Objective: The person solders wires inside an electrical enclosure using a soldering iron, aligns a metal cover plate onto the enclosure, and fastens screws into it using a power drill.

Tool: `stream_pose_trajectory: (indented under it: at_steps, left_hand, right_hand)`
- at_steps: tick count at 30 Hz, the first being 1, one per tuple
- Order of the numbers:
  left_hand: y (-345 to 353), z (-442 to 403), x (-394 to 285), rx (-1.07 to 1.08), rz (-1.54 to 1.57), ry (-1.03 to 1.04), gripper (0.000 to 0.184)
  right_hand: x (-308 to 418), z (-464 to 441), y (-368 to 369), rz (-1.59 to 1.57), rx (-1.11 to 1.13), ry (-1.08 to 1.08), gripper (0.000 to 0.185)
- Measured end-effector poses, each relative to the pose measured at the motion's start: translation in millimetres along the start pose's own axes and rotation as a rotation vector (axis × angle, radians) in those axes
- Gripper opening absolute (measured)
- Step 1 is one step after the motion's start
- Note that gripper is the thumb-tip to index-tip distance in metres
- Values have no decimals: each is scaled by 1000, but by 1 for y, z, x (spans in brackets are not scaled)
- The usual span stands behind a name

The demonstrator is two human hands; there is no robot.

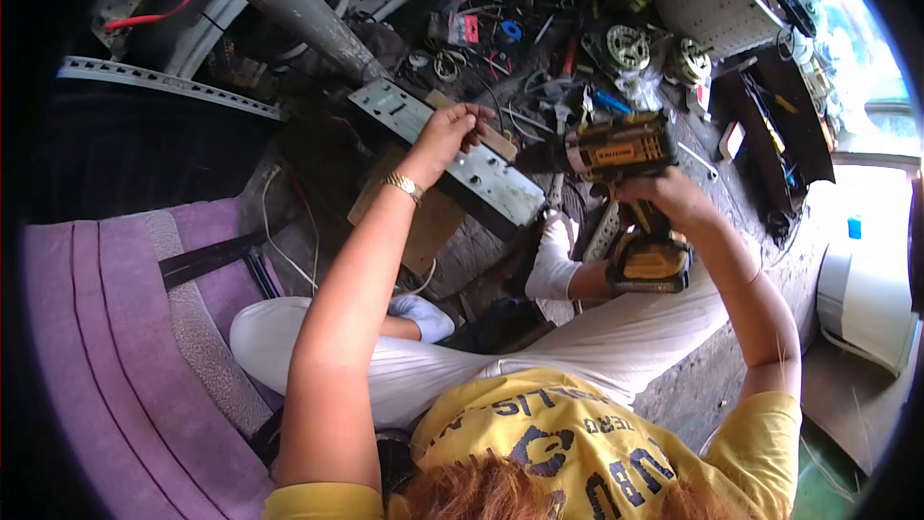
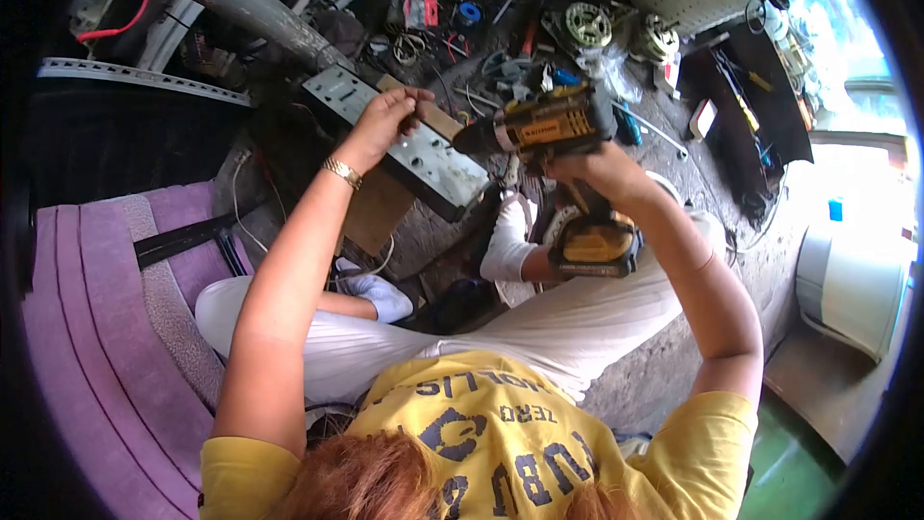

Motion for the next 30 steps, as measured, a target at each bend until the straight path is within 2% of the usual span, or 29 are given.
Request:
stream_pose_trajectory:
  at_steps: [4,9,11,13,14,17,18,19,21,23,27,30]
  left_hand:
    - [2,-1,-3,-13,-16,50,20]
    - [12,1,-5,71,-90,-39,14]
    - [16,0,-5,98,-117,14,11]
    - [13,0,-9,123,-280,77,10]
    - [11,2,-10,114,-255,27,9]
    - [14,8,-20,99,-346,156,9]
    - [16,8,-18,120,-357,190,9]
    - [17,8,-12,123,-251,199,7]
    - [19,15,-31,125,-467,204,7]
    - [19,14,-27,110,-358,168,8]
    - [24,15,-31,169,-619,272,14]
    - [26,16,-20,218,-535,272,15]
  right_hand:
    - [3,0,5,36,39,-67,44]
    - [1,8,9,-4,12,-85,44]
    - [-2,13,4,-18,-19,-43,40]
    - [0,18,7,-10,-15,-65,39]
    - [-2,18,8,-38,16,-50,39]
    - [-14,19,4,-41,-8,-3,39]
    - [-17,15,0,9,-32,-55,41]
    - [-21,16,-1,-26,-44,-16,43]
    - [-20,18,6,-53,-43,-17,41]
    - [-23,22,14,-75,-36,37,40]
    - [-22,25,12,-38,-126,-52,38]
    - [-20,44,15,26,-217,-56,36]
Point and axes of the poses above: each hand's wrist, its own z-axis away from the middle knuckle, its own y-axis out of the palm, x = y × z, the point moved 9 cm from there along -z, towards the middle knuckle, and after that the axes turned 12 degrees about y, right-handed, at the moved point
